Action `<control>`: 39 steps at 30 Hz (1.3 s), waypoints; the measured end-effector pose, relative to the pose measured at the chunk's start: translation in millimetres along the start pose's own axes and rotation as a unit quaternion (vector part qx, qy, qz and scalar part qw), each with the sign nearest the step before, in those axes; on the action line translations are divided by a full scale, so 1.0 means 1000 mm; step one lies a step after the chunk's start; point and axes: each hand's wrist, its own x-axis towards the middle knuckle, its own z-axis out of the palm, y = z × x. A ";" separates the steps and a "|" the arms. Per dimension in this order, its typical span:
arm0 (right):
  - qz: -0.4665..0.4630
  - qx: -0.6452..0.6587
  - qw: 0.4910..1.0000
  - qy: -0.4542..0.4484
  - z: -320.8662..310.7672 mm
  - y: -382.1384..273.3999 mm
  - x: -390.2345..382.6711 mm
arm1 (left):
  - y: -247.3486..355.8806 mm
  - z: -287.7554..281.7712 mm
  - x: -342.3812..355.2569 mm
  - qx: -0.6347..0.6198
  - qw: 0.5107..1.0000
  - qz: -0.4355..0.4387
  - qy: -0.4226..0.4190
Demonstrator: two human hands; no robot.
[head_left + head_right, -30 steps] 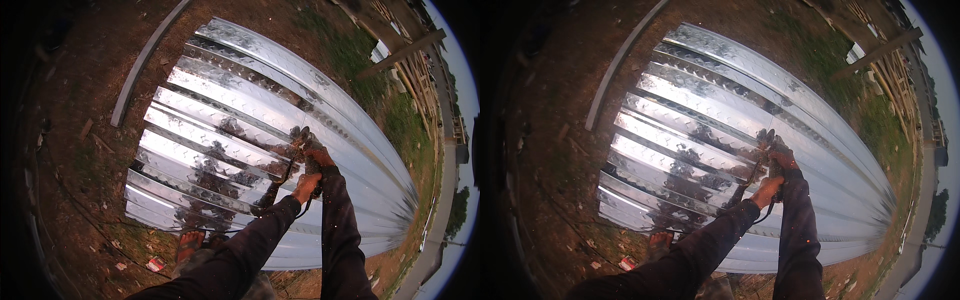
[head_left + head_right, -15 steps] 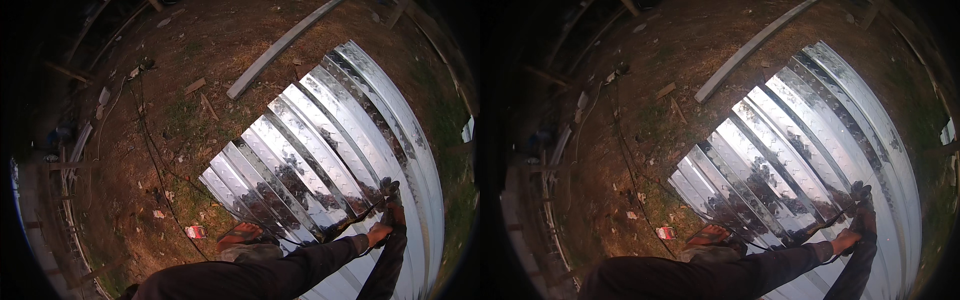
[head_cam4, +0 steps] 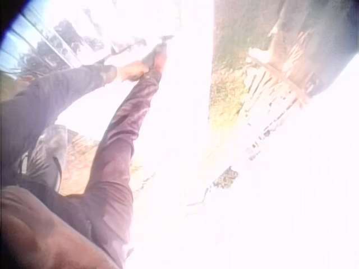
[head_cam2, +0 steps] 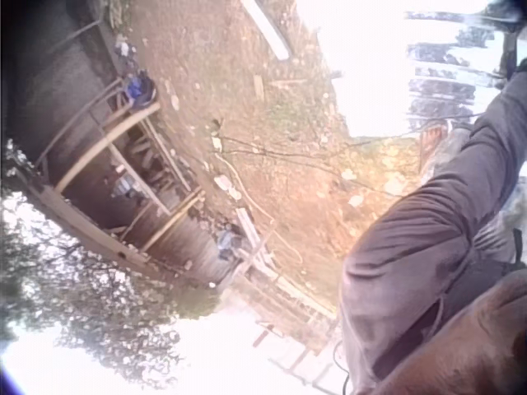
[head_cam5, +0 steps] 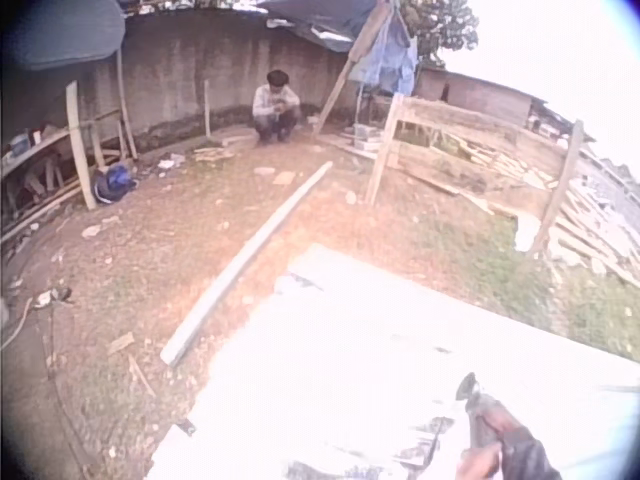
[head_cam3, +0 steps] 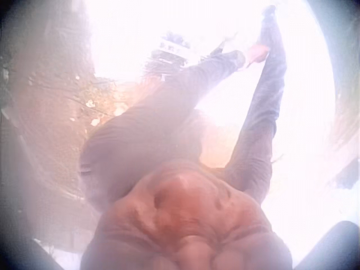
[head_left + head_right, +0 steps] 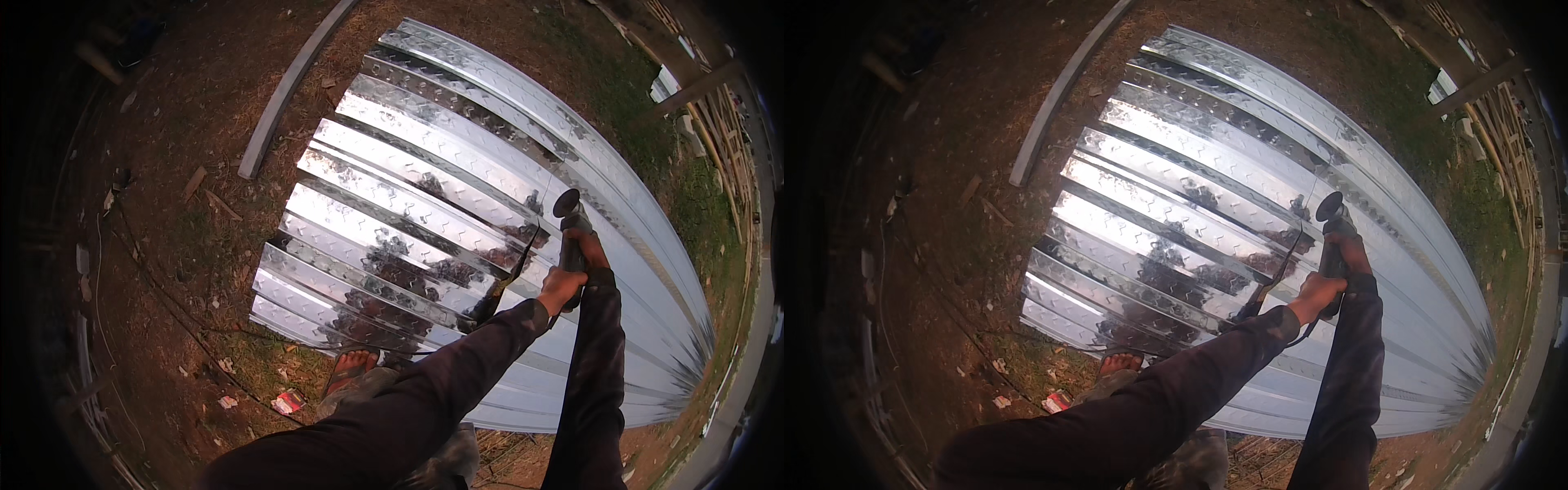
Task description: The person uses an angle grinder to cut a corrugated metal sheet laid on the ground. They guide the grinder along the sheet, creating sparks, then reposition and continue cutting. After finishing, they unplug the grinder and place it on the ground.
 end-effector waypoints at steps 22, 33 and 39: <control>0.326 0.558 0.762 0.025 -0.010 -0.214 -0.498 | 0.129 -0.262 -0.788 0.721 0.606 0.052 0.331; 0.235 0.553 0.799 0.014 0.124 -0.395 -0.344 | 0.209 -0.359 -0.837 0.524 0.577 0.199 0.594; 0.227 0.568 0.788 0.066 0.117 -0.570 -0.287 | 0.392 -0.429 -0.843 0.486 0.583 0.222 0.612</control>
